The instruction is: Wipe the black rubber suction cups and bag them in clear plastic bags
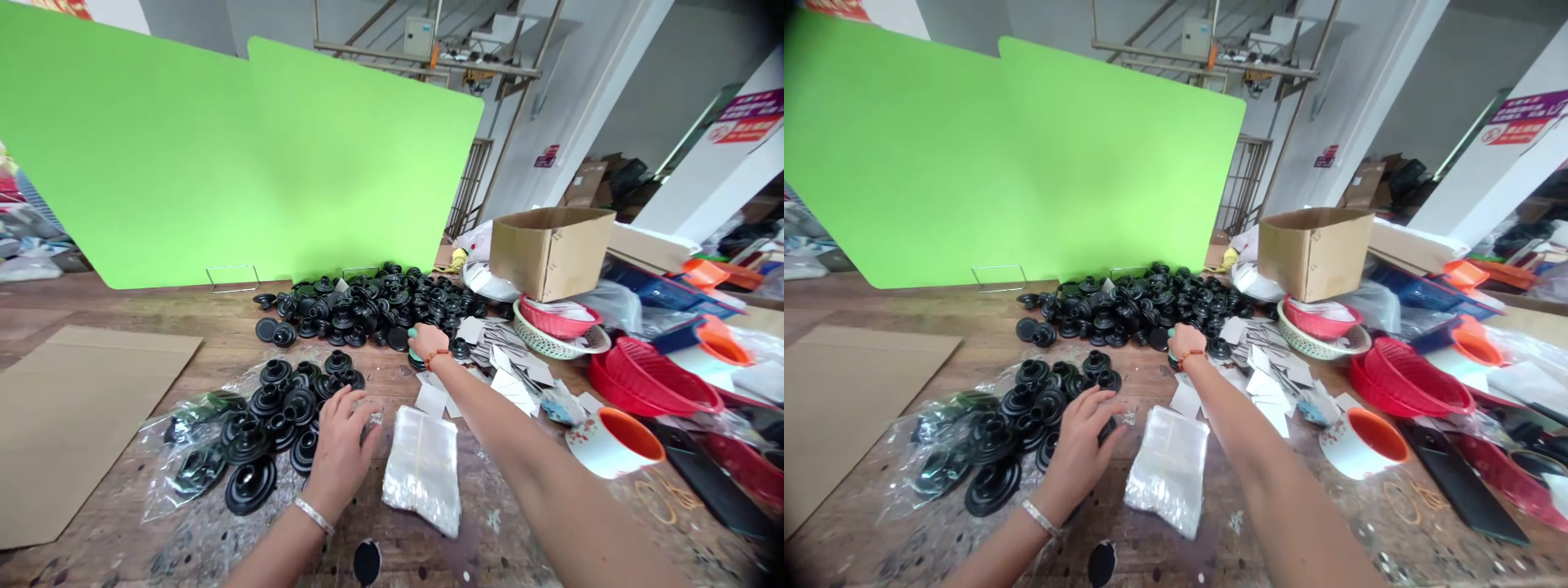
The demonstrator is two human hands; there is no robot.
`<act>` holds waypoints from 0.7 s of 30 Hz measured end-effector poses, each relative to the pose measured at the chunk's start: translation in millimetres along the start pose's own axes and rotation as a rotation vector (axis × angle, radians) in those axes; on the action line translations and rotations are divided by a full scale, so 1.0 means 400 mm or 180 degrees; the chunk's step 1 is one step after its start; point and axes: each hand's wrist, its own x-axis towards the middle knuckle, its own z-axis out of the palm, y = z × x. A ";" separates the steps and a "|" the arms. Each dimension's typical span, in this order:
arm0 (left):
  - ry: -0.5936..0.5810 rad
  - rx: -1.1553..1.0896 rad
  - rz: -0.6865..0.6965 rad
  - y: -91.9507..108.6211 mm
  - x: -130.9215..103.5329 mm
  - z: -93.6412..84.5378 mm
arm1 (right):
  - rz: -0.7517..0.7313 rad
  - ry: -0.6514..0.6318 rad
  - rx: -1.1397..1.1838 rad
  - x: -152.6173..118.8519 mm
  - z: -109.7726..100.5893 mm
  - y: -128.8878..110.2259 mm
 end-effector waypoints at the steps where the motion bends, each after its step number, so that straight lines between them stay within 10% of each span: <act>1: -0.0035 -0.0190 -0.0059 0.003 0.000 0.003 | -0.0019 0.0050 0.0012 -0.003 -0.012 0.002; 7: 0.0019 -0.0639 -0.0355 0.008 0.043 -0.005 | -0.0594 0.0400 0.0193 -0.087 -0.124 -0.003; 13: -0.0338 -0.1989 -0.0981 0.042 0.068 0.009 | -0.2423 -0.0581 0.1743 -0.295 -0.172 -0.050; 18: -0.0443 -0.2525 -0.1239 0.076 0.004 -0.015 | -0.1496 -0.0064 0.3640 -0.396 -0.134 -0.071; 21: -0.0308 -0.2961 -0.1433 0.097 -0.053 -0.023 | -0.0516 -0.0492 0.4858 -0.446 -0.080 -0.111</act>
